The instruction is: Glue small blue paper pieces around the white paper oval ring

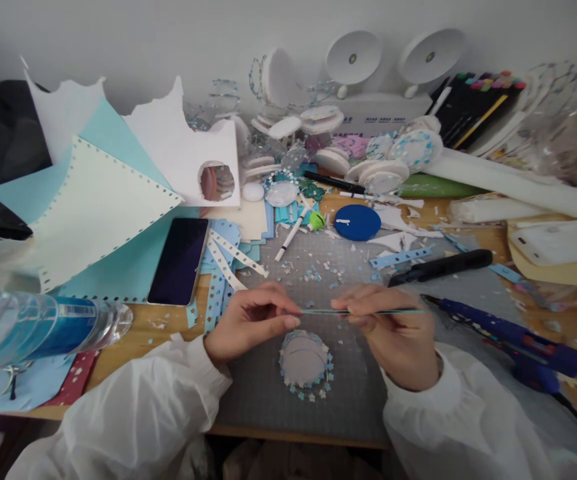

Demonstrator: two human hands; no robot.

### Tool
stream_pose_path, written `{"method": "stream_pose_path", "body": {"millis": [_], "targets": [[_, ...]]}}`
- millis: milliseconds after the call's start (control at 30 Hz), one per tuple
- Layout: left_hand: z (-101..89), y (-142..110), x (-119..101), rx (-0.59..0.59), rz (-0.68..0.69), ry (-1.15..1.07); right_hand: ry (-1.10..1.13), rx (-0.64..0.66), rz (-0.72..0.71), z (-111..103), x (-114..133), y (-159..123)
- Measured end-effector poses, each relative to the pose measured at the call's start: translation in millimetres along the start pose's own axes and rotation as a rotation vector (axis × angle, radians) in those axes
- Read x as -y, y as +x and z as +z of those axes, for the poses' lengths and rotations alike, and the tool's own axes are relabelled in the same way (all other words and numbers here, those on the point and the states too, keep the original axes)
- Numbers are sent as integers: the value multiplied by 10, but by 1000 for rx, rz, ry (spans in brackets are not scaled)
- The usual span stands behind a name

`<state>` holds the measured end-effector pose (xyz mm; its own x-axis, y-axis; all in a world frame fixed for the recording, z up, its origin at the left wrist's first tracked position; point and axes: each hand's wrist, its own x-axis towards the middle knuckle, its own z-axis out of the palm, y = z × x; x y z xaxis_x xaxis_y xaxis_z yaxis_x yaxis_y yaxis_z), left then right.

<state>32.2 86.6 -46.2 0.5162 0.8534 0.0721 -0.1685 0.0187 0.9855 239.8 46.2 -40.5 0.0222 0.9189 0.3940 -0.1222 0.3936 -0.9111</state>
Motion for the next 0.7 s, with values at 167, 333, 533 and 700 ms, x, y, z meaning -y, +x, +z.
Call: {"method": "stream_pose_path", "body": {"millis": [167,333,533,700], "targets": [[7,-4,12,1,-3,-7,-30,6,-2,29,33,8],[6,-8,16,10,-3,-16,-39,30,-9,36,35,12],[4,-4,4,10,3,-10,-26,35,-19,46,35,14],[9,-9,12,9,21,11,-45,20,8,49,23,-10]]}}
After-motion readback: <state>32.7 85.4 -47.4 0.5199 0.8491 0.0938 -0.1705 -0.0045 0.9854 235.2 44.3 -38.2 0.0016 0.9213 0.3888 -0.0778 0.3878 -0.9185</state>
